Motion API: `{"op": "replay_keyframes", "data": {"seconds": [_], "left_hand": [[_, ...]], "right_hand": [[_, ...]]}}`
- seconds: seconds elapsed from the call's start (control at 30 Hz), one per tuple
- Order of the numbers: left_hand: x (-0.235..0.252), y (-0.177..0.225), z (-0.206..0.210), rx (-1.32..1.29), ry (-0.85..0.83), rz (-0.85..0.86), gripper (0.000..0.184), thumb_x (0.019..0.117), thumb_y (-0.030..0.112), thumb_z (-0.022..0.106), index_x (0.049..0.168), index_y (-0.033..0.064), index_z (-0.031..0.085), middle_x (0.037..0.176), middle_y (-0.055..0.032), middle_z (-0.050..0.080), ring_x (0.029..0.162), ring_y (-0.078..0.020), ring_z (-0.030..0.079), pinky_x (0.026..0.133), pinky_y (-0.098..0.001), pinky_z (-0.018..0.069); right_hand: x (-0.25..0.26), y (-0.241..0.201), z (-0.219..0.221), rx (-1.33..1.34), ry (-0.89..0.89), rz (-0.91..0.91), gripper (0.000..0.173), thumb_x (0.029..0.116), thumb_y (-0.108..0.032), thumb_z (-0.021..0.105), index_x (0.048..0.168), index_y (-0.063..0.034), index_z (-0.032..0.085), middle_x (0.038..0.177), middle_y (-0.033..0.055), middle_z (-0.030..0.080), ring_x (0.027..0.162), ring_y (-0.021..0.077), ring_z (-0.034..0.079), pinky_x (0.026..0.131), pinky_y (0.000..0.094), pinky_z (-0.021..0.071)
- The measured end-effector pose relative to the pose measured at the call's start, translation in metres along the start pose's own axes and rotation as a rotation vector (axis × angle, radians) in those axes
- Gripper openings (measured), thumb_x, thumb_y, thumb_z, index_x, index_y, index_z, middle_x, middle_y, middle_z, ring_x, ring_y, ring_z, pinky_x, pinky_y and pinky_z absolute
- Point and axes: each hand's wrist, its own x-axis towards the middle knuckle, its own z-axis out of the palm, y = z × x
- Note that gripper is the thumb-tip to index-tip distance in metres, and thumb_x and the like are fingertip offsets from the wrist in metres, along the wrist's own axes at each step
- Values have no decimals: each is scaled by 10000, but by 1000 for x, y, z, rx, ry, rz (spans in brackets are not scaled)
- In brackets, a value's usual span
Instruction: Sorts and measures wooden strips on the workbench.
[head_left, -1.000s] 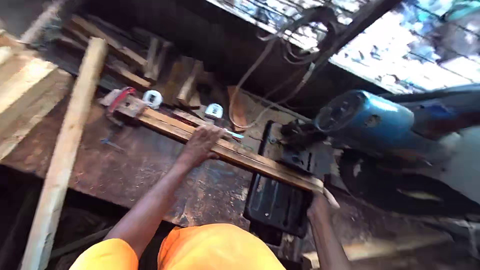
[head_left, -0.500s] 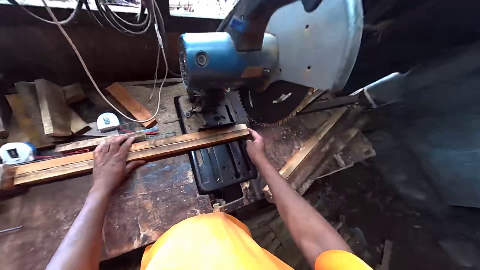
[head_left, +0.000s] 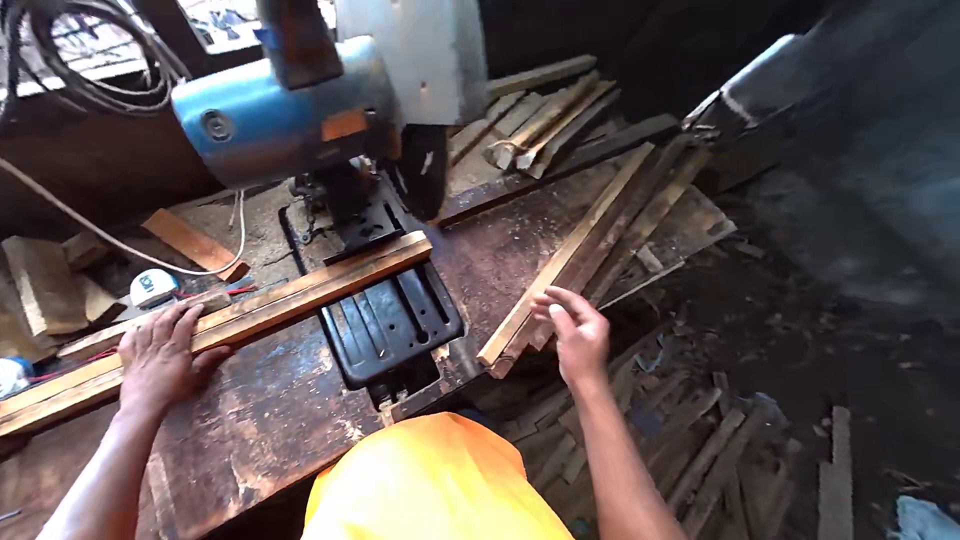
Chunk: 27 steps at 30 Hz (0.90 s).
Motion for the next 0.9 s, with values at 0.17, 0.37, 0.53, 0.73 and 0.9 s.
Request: {"op": "replay_keyframes", "data": {"seconds": [0.17, 0.37, 0.53, 0.73, 0.9], "left_hand": [[-24, 81, -9, -28, 131, -236, 909, 855, 383, 767, 1599, 126, 313, 1631, -236, 296, 1482, -526, 261, 1129, -766, 219], [-29, 331, -6, -681, -174, 27, 724, 938, 439, 716, 1529, 126, 439, 1424, -166, 555, 1279, -335, 571, 1045, -567, 508], [-14, 453, 30, -936, -414, 309, 746, 908, 506, 735, 1540, 242, 438, 1364, -6, 593, 1205, -144, 612, 996, -434, 570], [0, 442, 49, -1029, -559, 305, 693, 852, 516, 803, 1469, 347, 537, 1214, 72, 649, 995, -71, 676, 852, -331, 634], [18, 438, 57, -1089, -663, 336, 718, 809, 485, 856, 1451, 343, 569, 1207, 66, 685, 959, -102, 698, 841, -344, 636]], "right_hand": [[-18, 28, -90, 22, 289, 144, 289, 1038, -46, 485, 1290, 10, 614, 1110, 132, 730, 948, 222, 735, 836, 397, 627], [-3, 49, -114, 47, 264, 216, 293, 1024, -39, 498, 1286, 21, 613, 1102, 141, 725, 919, 226, 733, 814, 393, 632], [30, 51, -122, 55, 123, 209, 302, 1011, -29, 514, 1291, 17, 616, 1114, 151, 728, 935, 255, 736, 817, 414, 638], [48, 55, -140, 65, 24, 241, 323, 1008, -58, 509, 1309, -20, 620, 1117, 143, 727, 916, 271, 730, 800, 439, 633], [54, 77, -142, 145, -29, 294, 300, 1024, -80, 529, 1299, -51, 644, 1105, 142, 731, 910, 298, 727, 819, 475, 626]]}}
